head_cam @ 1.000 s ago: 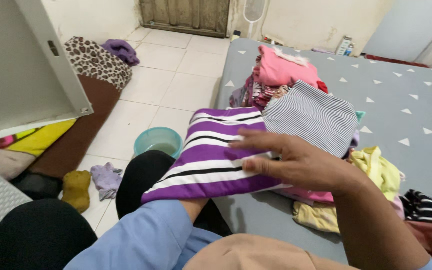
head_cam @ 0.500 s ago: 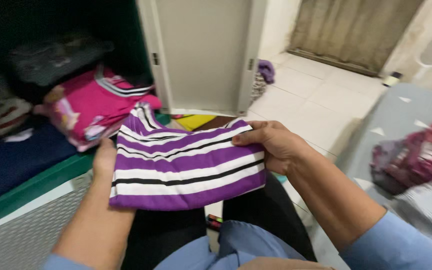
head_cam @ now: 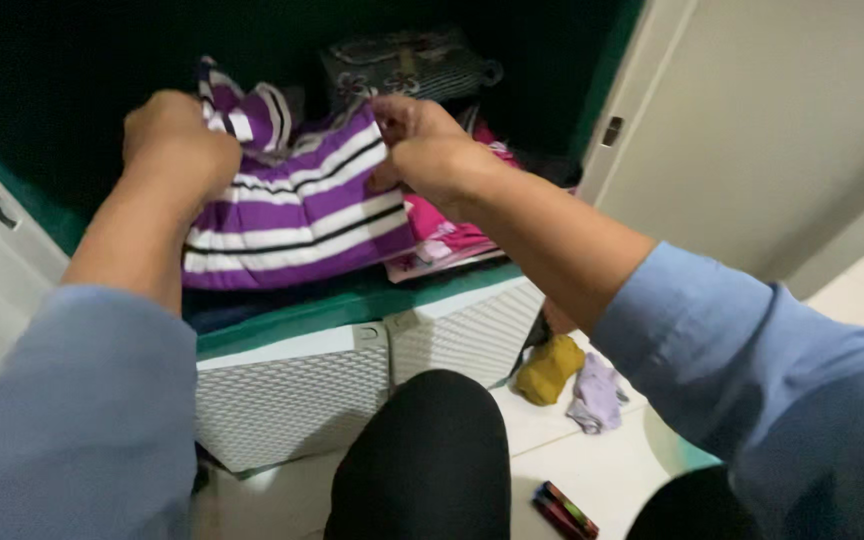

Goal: The person folds various clothes and places them into a cabinet. They handle shirts, pants, and other garments, folding each item and stacking them neatly inside the cabinet.

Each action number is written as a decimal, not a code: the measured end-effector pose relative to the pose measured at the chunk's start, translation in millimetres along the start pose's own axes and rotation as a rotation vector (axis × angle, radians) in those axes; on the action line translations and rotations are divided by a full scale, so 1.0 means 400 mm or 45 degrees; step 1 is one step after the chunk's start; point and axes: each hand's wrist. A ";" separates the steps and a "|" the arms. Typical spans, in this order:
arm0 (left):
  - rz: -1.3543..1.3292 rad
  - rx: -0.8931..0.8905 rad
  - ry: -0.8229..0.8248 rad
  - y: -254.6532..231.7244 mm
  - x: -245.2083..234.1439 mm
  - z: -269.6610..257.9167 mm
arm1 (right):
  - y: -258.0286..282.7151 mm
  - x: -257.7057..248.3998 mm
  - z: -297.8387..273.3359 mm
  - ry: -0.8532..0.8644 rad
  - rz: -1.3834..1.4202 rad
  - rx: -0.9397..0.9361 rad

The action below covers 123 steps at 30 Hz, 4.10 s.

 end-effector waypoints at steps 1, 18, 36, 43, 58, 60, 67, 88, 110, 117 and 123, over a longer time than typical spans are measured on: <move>0.046 0.151 -0.097 0.028 0.017 0.079 | -0.036 0.012 0.073 0.027 -0.077 -0.095; 0.687 0.186 0.603 0.051 0.252 0.187 | -0.273 0.051 0.273 0.018 -0.520 -0.302; -0.173 0.147 0.040 -0.186 0.322 -0.117 | -0.064 -0.159 -0.286 0.046 -1.402 -0.297; -0.492 0.601 0.046 -0.355 0.232 -0.548 | 0.151 -0.167 -0.773 -0.184 -1.388 0.150; -0.898 1.355 1.028 -0.628 0.102 -1.386 | 0.370 -0.234 -1.506 -1.036 -1.876 0.802; -0.925 1.430 1.157 -0.637 0.090 -1.458 | 0.390 -0.239 -1.594 -1.154 -1.884 1.070; -0.932 1.694 1.496 -0.673 0.090 -1.686 | 0.409 -0.234 -1.841 -1.263 -1.723 1.831; -0.378 1.303 1.805 -0.810 0.189 -1.931 | 0.423 -0.245 -2.075 -1.937 -1.659 1.532; -0.986 -0.590 3.017 -0.911 0.022 -1.815 | 0.687 -0.355 -1.918 -2.019 0.512 -0.561; -1.366 -0.548 3.344 -0.945 -0.023 -1.767 | 0.631 -0.323 -1.835 -1.899 0.488 -0.525; -1.243 -0.110 3.103 -0.872 0.038 -1.556 | 0.553 -0.262 -1.867 -1.803 0.886 -0.533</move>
Point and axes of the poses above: each hand's wrist, its own z-axis towards the middle knuckle, its own x-axis out of the palm, y = z × x, and after that the axes turned 8 degrees about -x, right-handed
